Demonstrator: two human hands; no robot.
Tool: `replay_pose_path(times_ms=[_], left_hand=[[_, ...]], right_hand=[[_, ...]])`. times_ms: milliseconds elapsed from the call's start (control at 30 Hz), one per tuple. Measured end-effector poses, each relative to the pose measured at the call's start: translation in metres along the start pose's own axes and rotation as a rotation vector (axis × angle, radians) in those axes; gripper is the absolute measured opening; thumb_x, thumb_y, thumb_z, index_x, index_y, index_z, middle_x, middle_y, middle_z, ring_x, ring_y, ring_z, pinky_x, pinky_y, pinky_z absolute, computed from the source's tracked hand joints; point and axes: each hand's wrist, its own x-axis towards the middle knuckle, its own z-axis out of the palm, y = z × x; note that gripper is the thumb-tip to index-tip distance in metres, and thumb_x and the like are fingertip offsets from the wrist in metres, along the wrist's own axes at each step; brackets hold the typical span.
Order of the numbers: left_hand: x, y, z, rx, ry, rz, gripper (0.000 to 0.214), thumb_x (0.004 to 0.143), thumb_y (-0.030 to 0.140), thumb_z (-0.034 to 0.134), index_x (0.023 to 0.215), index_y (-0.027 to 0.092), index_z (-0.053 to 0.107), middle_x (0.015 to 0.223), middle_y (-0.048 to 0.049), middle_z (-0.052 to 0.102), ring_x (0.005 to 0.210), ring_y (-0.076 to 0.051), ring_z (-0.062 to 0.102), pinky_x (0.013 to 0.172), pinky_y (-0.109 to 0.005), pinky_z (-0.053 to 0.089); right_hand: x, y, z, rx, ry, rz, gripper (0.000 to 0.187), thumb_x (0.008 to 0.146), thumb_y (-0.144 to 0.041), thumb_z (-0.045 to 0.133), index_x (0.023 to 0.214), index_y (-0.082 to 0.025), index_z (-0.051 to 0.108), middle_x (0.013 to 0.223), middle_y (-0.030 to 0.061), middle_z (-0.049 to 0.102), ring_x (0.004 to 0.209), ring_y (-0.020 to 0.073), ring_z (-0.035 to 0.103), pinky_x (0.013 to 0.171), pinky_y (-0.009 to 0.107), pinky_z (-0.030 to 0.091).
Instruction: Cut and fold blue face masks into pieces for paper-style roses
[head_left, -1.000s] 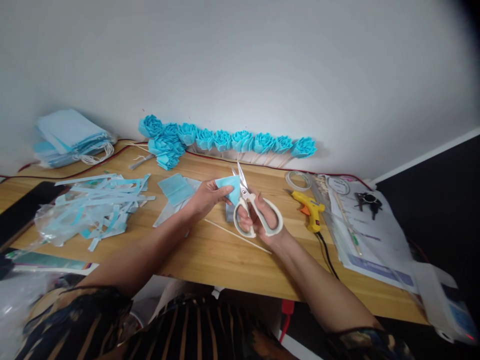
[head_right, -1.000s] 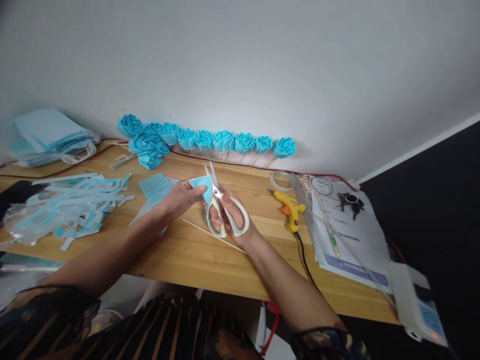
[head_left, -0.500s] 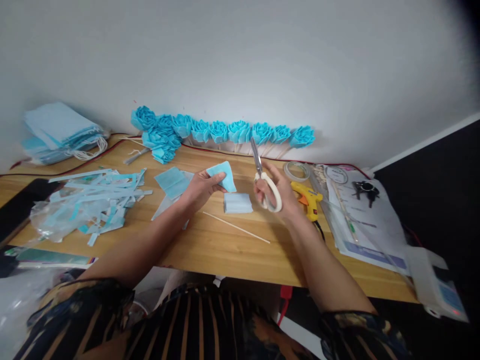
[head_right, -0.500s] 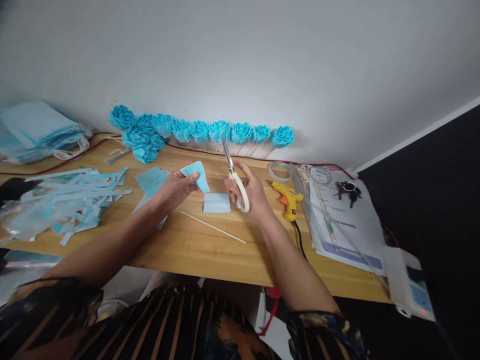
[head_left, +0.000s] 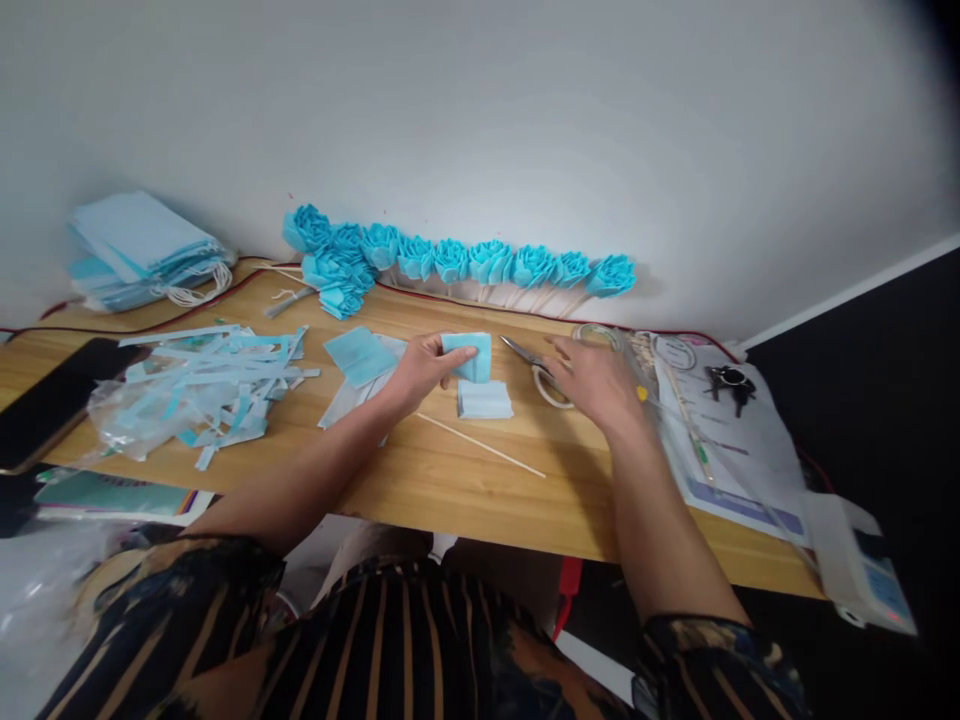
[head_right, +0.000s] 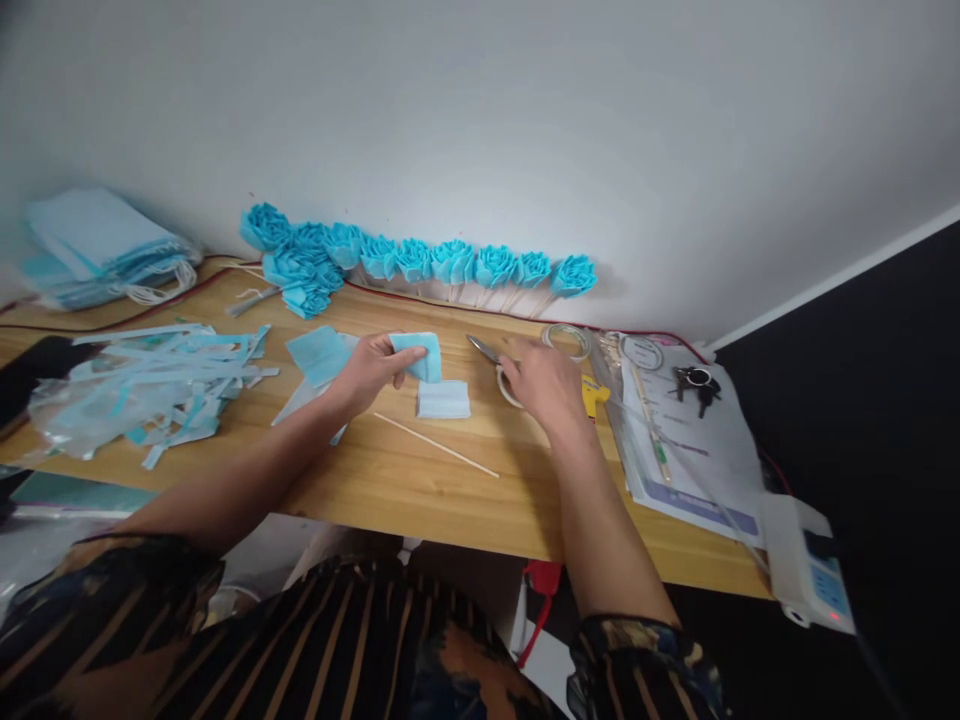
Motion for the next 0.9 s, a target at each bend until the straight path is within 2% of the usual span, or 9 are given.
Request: replay_pose_path(times_ms=[67, 133, 267, 400, 467, 567, 667, 800, 900], left_hand=[[0.0, -0.001, 0.0, 0.061, -0.007, 0.022, 0.038, 0.063, 0.049, 0.081, 0.065, 0.015, 0.065, 0.054, 0.0038, 0.054, 0.045, -0.006, 0.039, 0.042, -0.022, 0.03], [0.0, -0.003, 0.0, 0.099, -0.031, 0.059, 0.034, 0.067, 0.047, 0.078, 0.069, 0.015, 0.066, 0.058, 0.0028, 0.057, 0.05, -0.008, 0.044, 0.048, -0.022, 0.034], [0.0, -0.005, 0.0, 0.151, -0.077, 0.125, 0.027, 0.067, 0.04, 0.075, 0.072, 0.015, 0.068, 0.068, 0.0004, 0.063, 0.065, -0.013, 0.054, 0.061, -0.023, 0.041], [-0.001, -0.005, 0.001, 0.253, -0.064, 0.142, 0.025, 0.07, 0.035, 0.071, 0.06, 0.015, 0.06, 0.058, 0.0033, 0.054, 0.061, -0.011, 0.048, 0.057, -0.022, 0.035], [-0.001, -0.003, 0.001, 0.224, -0.065, 0.136, 0.026, 0.072, 0.038, 0.071, 0.064, 0.015, 0.063, 0.059, 0.0034, 0.056, 0.059, -0.01, 0.048, 0.056, -0.022, 0.036], [-0.002, 0.002, 0.0, 0.127, -0.091, 0.093, 0.033, 0.073, 0.047, 0.072, 0.076, 0.015, 0.069, 0.063, 0.0013, 0.063, 0.056, -0.009, 0.051, 0.052, -0.021, 0.037], [-0.001, 0.004, 0.0, 0.083, -0.095, 0.051, 0.04, 0.067, 0.053, 0.078, 0.072, 0.014, 0.068, 0.059, 0.0001, 0.063, 0.05, -0.008, 0.049, 0.047, -0.021, 0.035], [0.0, 0.002, 0.0, 0.065, -0.094, 0.011, 0.043, 0.06, 0.053, 0.083, 0.064, 0.014, 0.064, 0.057, 0.0003, 0.061, 0.05, -0.008, 0.05, 0.048, -0.021, 0.039], [0.0, -0.003, 0.0, 0.057, -0.052, 0.008, 0.042, 0.062, 0.052, 0.082, 0.062, 0.014, 0.063, 0.058, 0.0003, 0.06, 0.051, -0.008, 0.051, 0.047, -0.02, 0.039]], right_hand=[[0.0, -0.016, -0.01, 0.205, 0.082, -0.145, 0.037, 0.095, -0.034, 0.054, 0.127, -0.021, 0.067, 0.121, 0.0115, 0.072, 0.104, 0.028, 0.069, 0.088, 0.042, 0.052], [0.003, -0.036, -0.017, 0.385, 0.068, -0.295, 0.038, 0.094, -0.037, 0.057, 0.13, -0.025, 0.064, 0.124, 0.0079, 0.071, 0.108, 0.0257, 0.067, 0.094, 0.043, 0.05], [0.014, -0.07, -0.015, 0.421, -0.003, -0.465, 0.035, 0.089, -0.033, 0.066, 0.123, -0.026, 0.068, 0.124, 0.0078, 0.071, 0.117, 0.0278, 0.061, 0.1, 0.046, 0.044], [0.026, -0.079, 0.0, 0.424, -0.018, -0.369, 0.011, 0.086, -0.029, 0.067, 0.091, -0.021, 0.073, 0.094, 0.0057, 0.074, 0.091, 0.0217, 0.063, 0.082, 0.035, 0.044], [0.029, -0.073, 0.008, 0.539, -0.001, -0.281, 0.013, 0.086, -0.03, 0.065, 0.082, -0.019, 0.07, 0.078, 0.0022, 0.07, 0.075, 0.0167, 0.059, 0.071, 0.03, 0.041], [0.031, -0.058, 0.016, 0.749, 0.051, -0.155, 0.019, 0.085, -0.036, 0.064, 0.079, -0.018, 0.066, 0.071, -0.0006, 0.064, 0.065, 0.0131, 0.052, 0.063, 0.027, 0.038], [0.028, -0.046, 0.023, 0.87, 0.08, -0.087, 0.021, 0.083, -0.038, 0.063, 0.078, -0.018, 0.066, 0.071, -0.0009, 0.063, 0.065, 0.0123, 0.05, 0.063, 0.026, 0.038], [0.02, -0.042, 0.03, 0.898, 0.097, -0.025, 0.022, 0.082, -0.039, 0.062, 0.079, -0.018, 0.068, 0.068, -0.0015, 0.061, 0.064, 0.0125, 0.05, 0.061, 0.026, 0.037], [0.016, -0.038, 0.03, 0.857, 0.195, 0.035, 0.02, 0.083, -0.037, 0.063, 0.078, -0.018, 0.07, 0.068, -0.0008, 0.064, 0.064, 0.0138, 0.053, 0.061, 0.027, 0.039]])
